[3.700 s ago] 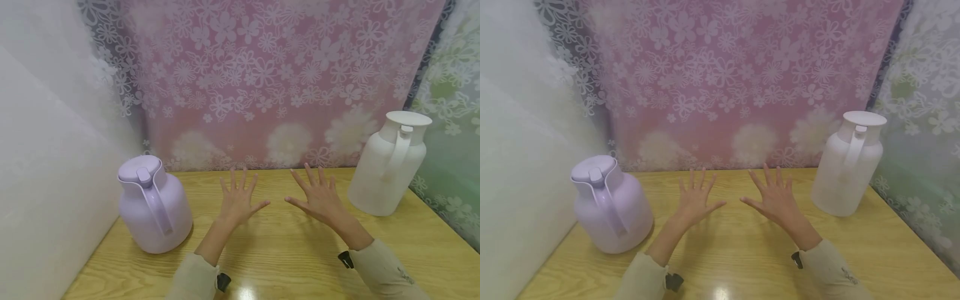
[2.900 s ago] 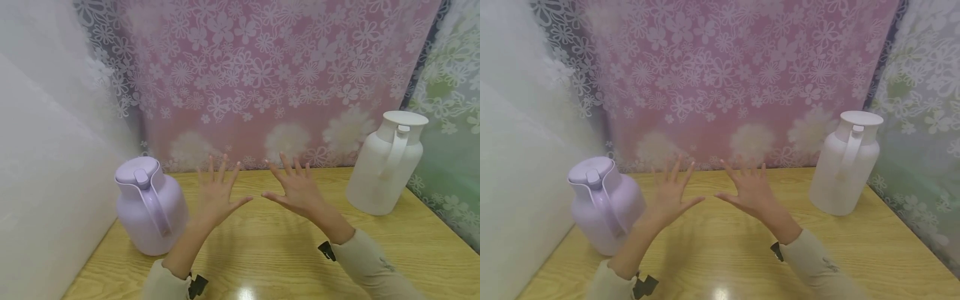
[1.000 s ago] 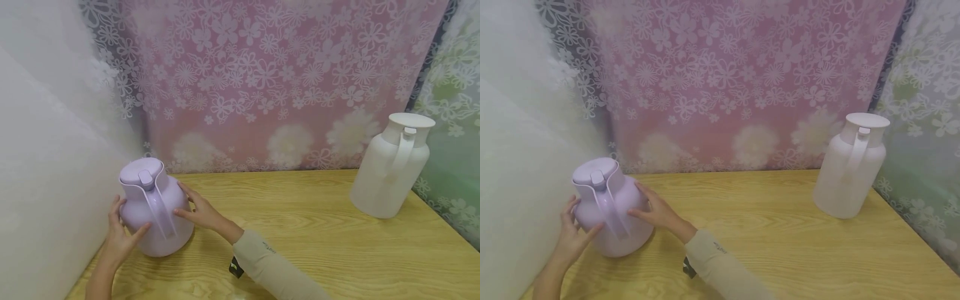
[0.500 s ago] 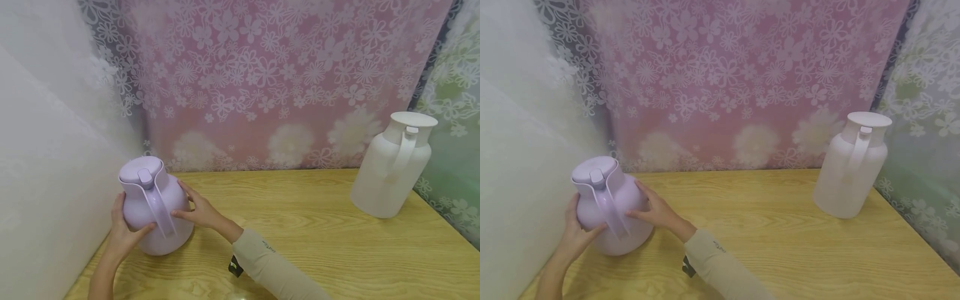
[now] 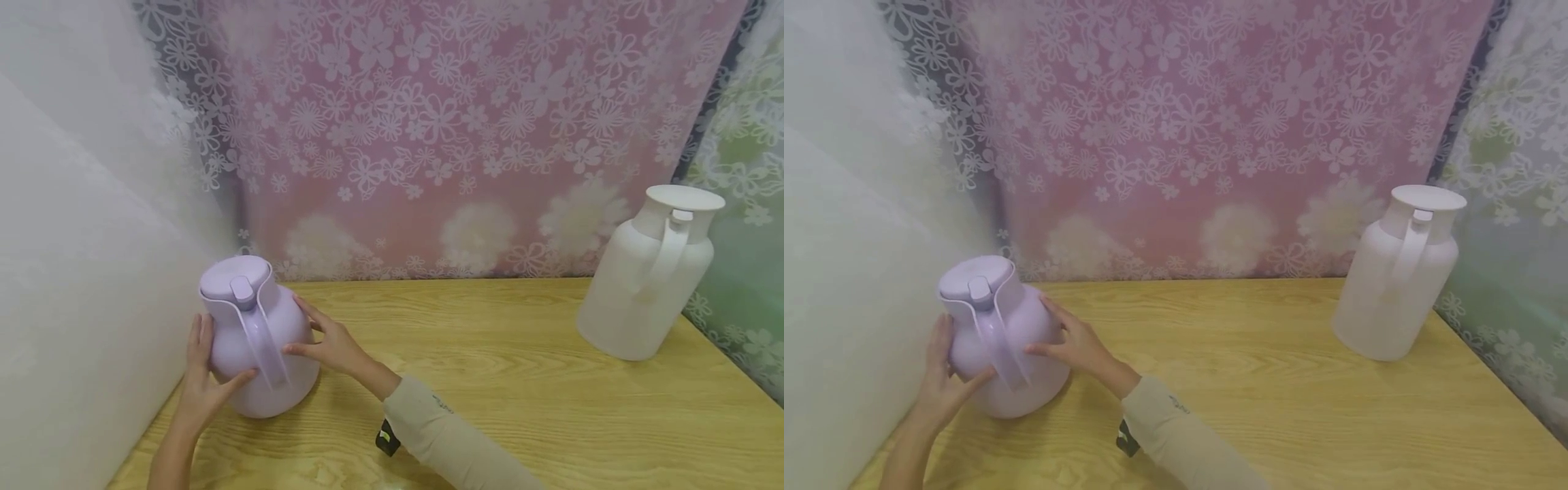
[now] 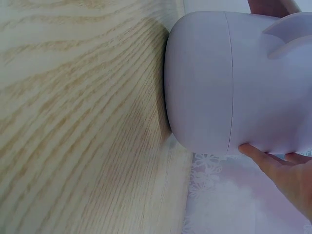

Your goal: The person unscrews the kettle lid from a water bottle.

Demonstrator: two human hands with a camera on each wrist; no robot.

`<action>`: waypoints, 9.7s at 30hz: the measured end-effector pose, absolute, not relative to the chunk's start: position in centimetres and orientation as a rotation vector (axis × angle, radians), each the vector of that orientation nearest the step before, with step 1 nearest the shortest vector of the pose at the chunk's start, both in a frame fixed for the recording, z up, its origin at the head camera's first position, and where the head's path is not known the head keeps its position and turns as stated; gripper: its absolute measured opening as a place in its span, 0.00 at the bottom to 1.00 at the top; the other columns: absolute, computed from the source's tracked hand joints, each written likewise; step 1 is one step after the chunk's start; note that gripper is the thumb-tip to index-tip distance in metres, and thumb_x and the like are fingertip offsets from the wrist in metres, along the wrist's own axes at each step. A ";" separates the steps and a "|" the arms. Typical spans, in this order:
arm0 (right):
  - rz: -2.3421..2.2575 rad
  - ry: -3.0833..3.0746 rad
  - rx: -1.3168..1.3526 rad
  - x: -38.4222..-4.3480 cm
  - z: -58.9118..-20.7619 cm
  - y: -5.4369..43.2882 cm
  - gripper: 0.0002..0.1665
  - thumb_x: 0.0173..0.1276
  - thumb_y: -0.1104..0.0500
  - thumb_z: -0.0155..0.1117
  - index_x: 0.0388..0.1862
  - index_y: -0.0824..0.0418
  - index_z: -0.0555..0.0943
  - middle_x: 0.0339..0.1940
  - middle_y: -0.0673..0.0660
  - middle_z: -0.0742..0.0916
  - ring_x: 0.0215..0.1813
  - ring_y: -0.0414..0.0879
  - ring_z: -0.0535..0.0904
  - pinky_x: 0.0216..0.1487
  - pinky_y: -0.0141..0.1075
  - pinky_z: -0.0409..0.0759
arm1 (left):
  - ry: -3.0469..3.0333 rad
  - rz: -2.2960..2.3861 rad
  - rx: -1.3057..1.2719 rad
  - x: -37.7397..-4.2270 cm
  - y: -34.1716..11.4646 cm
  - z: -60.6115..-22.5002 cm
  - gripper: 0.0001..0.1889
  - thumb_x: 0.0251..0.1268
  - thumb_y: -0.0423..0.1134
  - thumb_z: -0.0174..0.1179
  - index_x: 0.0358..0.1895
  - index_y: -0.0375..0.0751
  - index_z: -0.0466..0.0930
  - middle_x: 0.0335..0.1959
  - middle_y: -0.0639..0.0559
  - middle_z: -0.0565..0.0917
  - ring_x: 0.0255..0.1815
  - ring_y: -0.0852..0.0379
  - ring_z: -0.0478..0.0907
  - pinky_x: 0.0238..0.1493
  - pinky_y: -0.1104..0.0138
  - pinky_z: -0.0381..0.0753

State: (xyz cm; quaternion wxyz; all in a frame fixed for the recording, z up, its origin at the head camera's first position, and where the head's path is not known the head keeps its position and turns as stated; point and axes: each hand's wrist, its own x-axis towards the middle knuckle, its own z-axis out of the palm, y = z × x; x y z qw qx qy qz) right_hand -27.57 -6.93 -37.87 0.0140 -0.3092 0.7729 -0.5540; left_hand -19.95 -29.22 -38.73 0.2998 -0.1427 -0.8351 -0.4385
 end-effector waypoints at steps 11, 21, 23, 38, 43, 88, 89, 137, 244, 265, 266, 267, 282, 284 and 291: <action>-1.726 2.431 -0.930 -27.5 -38.1 -6.3 0.47 0.56 0.47 0.69 0.70 0.32 0.54 0.69 0.45 0.63 0.60 0.52 0.70 0.49 0.41 0.75 | -2.229 -1.143 -0.409 -19.8 -28.9 -38.5 0.57 0.33 0.29 0.73 0.72 0.47 0.48 0.72 0.40 0.40 0.68 0.33 0.37 0.55 0.34 0.47; -1.764 2.430 -0.964 -27.2 -36.8 -5.1 0.48 0.56 0.50 0.69 0.71 0.34 0.55 0.69 0.49 0.63 0.62 0.55 0.68 0.45 0.36 0.77 | -2.224 -1.122 -0.410 -19.9 -27.9 -37.4 0.58 0.33 0.30 0.75 0.72 0.49 0.49 0.72 0.39 0.41 0.68 0.34 0.40 0.55 0.34 0.49; -1.768 2.429 -0.955 -27.0 -36.6 -4.7 0.48 0.56 0.49 0.69 0.71 0.33 0.54 0.69 0.49 0.63 0.62 0.54 0.67 0.44 0.35 0.77 | -2.227 -1.120 -0.417 -19.9 -27.6 -37.1 0.58 0.33 0.30 0.75 0.72 0.50 0.49 0.72 0.40 0.41 0.68 0.34 0.40 0.56 0.35 0.48; -1.817 2.394 -0.949 -26.3 -35.2 -1.4 0.48 0.57 0.54 0.69 0.72 0.41 0.55 0.70 0.53 0.62 0.63 0.54 0.66 0.44 0.34 0.77 | -2.145 -1.177 -0.527 -17.9 -22.4 -33.3 0.54 0.31 0.20 0.70 0.70 0.32 0.50 0.69 0.28 0.44 0.67 0.32 0.41 0.54 0.36 0.53; -1.833 2.417 -0.948 -25.9 -35.0 -0.2 0.47 0.55 0.49 0.69 0.71 0.35 0.55 0.70 0.49 0.62 0.63 0.53 0.66 0.44 0.34 0.77 | -2.111 -1.186 -0.590 -18.4 -21.6 -33.4 0.55 0.29 0.19 0.70 0.69 0.32 0.49 0.68 0.28 0.45 0.65 0.30 0.46 0.51 0.36 0.57; -1.987 2.488 -0.762 -24.3 -35.2 8.3 0.46 0.57 0.63 0.68 0.72 0.50 0.58 0.69 0.61 0.62 0.62 0.60 0.66 0.47 0.45 0.76 | -2.146 -1.280 -0.755 -22.8 -15.0 -35.8 0.54 0.33 0.25 0.74 0.69 0.35 0.50 0.70 0.34 0.43 0.68 0.33 0.44 0.58 0.39 0.52; -1.995 2.486 -0.767 -24.6 -35.6 8.4 0.46 0.57 0.62 0.68 0.72 0.49 0.58 0.69 0.61 0.62 0.62 0.60 0.66 0.47 0.44 0.76 | -2.141 -1.285 -0.766 -22.5 -14.8 -35.5 0.54 0.33 0.24 0.74 0.68 0.33 0.50 0.70 0.32 0.43 0.67 0.32 0.44 0.58 0.38 0.52; -2.060 2.677 -0.455 -22.0 -37.9 10.1 0.49 0.55 0.56 0.71 0.72 0.45 0.56 0.70 0.56 0.61 0.63 0.60 0.65 0.46 0.46 0.76 | -2.102 -1.437 -1.064 -24.0 -12.6 -36.2 0.50 0.41 0.32 0.73 0.68 0.28 0.49 0.69 0.30 0.45 0.65 0.30 0.51 0.54 0.39 0.60; -2.179 1.627 -0.888 -19.2 -32.6 6.2 0.33 0.77 0.47 0.26 0.46 0.75 0.71 0.39 0.63 0.82 0.43 0.58 0.79 0.51 0.48 0.72 | -2.541 -0.688 -1.101 -28.5 -8.5 -24.4 0.24 0.51 0.59 0.60 0.52 0.58 0.78 0.59 0.60 0.71 0.63 0.57 0.60 0.58 0.53 0.60; -2.197 1.629 -0.827 -19.0 -32.8 6.5 0.32 0.77 0.46 0.27 0.46 0.70 0.72 0.42 0.63 0.82 0.46 0.57 0.78 0.54 0.47 0.70 | -2.615 -0.670 -1.008 -27.8 -7.7 -24.2 0.25 0.51 0.58 0.60 0.54 0.56 0.78 0.61 0.57 0.70 0.64 0.54 0.59 0.62 0.52 0.54; -2.197 1.632 -0.826 -19.0 -32.8 6.5 0.32 0.77 0.46 0.27 0.46 0.70 0.72 0.42 0.63 0.82 0.46 0.57 0.78 0.54 0.47 0.70 | -2.611 -0.667 -1.003 -27.7 -7.6 -24.2 0.25 0.51 0.58 0.60 0.54 0.55 0.78 0.61 0.56 0.70 0.64 0.54 0.60 0.61 0.52 0.54; -2.199 1.629 -0.821 -19.0 -32.8 6.5 0.32 0.77 0.46 0.27 0.46 0.70 0.72 0.42 0.62 0.82 0.46 0.57 0.78 0.54 0.47 0.70 | -2.610 -0.661 -0.995 -27.7 -7.6 -24.1 0.25 0.51 0.58 0.60 0.54 0.55 0.78 0.61 0.56 0.70 0.64 0.54 0.60 0.61 0.52 0.54; -2.221 1.629 -0.832 -18.8 -32.7 7.0 0.34 0.77 0.46 0.28 0.47 0.74 0.72 0.42 0.63 0.83 0.47 0.61 0.77 0.55 0.47 0.69 | -2.765 -0.506 -0.549 -26.2 -3.9 -23.3 0.27 0.50 0.65 0.58 0.54 0.60 0.74 0.61 0.55 0.67 0.63 0.47 0.58 0.60 0.46 0.51; -2.228 1.630 -0.834 -18.8 -32.7 7.0 0.32 0.77 0.46 0.28 0.48 0.71 0.73 0.42 0.63 0.83 0.46 0.60 0.77 0.54 0.46 0.70 | -2.776 -0.455 -0.473 -26.0 -3.3 -23.3 0.29 0.51 0.67 0.56 0.55 0.59 0.74 0.61 0.53 0.67 0.62 0.45 0.58 0.59 0.44 0.51; -2.224 1.674 -0.834 -18.8 -32.9 6.8 0.31 0.77 0.46 0.28 0.50 0.67 0.73 0.43 0.62 0.82 0.44 0.56 0.79 0.53 0.46 0.70 | -2.805 -0.299 -0.332 -25.8 -2.3 -23.3 0.39 0.51 0.76 0.44 0.61 0.57 0.70 0.61 0.48 0.67 0.61 0.41 0.59 0.55 0.41 0.55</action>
